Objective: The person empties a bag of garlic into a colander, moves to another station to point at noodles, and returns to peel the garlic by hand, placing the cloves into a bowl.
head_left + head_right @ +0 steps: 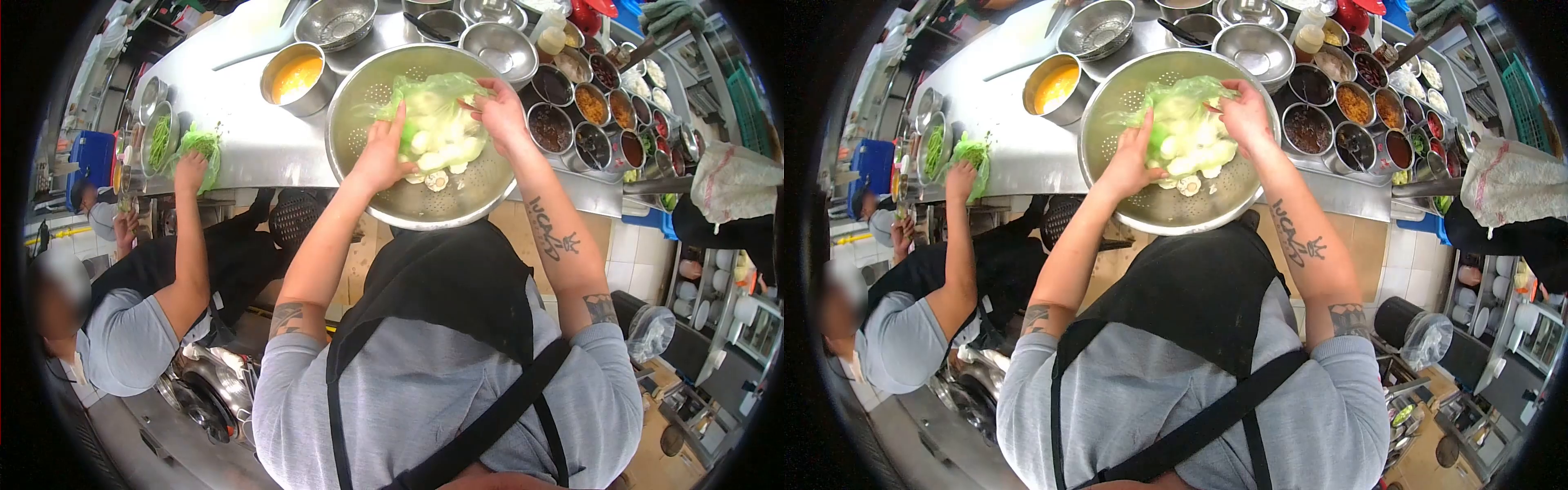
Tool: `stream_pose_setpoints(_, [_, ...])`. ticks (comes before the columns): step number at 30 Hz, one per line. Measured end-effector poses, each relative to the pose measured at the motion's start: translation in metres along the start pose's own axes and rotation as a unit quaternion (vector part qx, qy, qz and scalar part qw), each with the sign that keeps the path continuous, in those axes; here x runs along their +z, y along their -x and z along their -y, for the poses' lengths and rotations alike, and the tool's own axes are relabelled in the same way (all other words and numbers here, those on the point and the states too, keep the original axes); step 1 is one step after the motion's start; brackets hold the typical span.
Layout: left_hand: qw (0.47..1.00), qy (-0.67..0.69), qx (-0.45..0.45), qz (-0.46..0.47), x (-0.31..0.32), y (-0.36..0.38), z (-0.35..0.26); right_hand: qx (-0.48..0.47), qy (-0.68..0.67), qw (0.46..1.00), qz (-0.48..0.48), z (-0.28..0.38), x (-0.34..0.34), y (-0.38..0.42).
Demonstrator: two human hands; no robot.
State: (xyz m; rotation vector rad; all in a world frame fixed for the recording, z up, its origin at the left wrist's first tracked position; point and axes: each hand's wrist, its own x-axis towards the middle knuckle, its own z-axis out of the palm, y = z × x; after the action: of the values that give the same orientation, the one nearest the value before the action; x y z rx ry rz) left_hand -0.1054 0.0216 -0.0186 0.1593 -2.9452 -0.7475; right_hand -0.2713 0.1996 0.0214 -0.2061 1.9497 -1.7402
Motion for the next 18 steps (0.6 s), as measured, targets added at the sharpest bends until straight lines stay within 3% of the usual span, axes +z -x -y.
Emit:
stream_pose_setpoints(1, [0.998,0.027,-0.023,-0.044,0.001,0.002,0.0,0.011,0.006,1.0,0.003,-0.004,-0.002,-0.001])
stream_pose_setpoints(4, [0.998,0.011,-0.055,0.011,-0.013,-0.009,0.02,0.004,0.014,0.999,0.036,-0.01,-0.003,0.008])
stream_pose_setpoints(5, [0.995,0.04,-0.047,-0.082,-0.014,-0.01,0.017,-0.099,0.119,0.986,0.054,-0.016,0.0,0.011])
stream_pose_setpoints(7, [0.984,0.099,-0.025,-0.146,-0.029,-0.016,0.006,-0.302,0.314,0.896,0.086,-0.027,0.015,0.02])
stream_pose_setpoints(10, [0.975,0.148,-0.003,-0.165,-0.05,-0.026,-0.014,-0.26,0.346,0.891,0.136,-0.011,0.039,0.052])
stream_pose_setpoints(12, [0.976,0.157,0.007,-0.15,-0.065,-0.032,-0.031,-0.285,0.341,0.889,0.11,-0.008,0.041,0.05])
stream_pose_setpoints(15, [0.974,0.189,-0.059,-0.109,-0.074,-0.037,-0.039,-0.277,0.357,0.887,0.097,-0.001,0.037,0.034])
stream_pose_setpoints(18, [0.956,0.254,-0.075,-0.127,-0.06,-0.044,-0.018,-0.248,0.36,0.898,0.055,0.009,0.028,0.026])
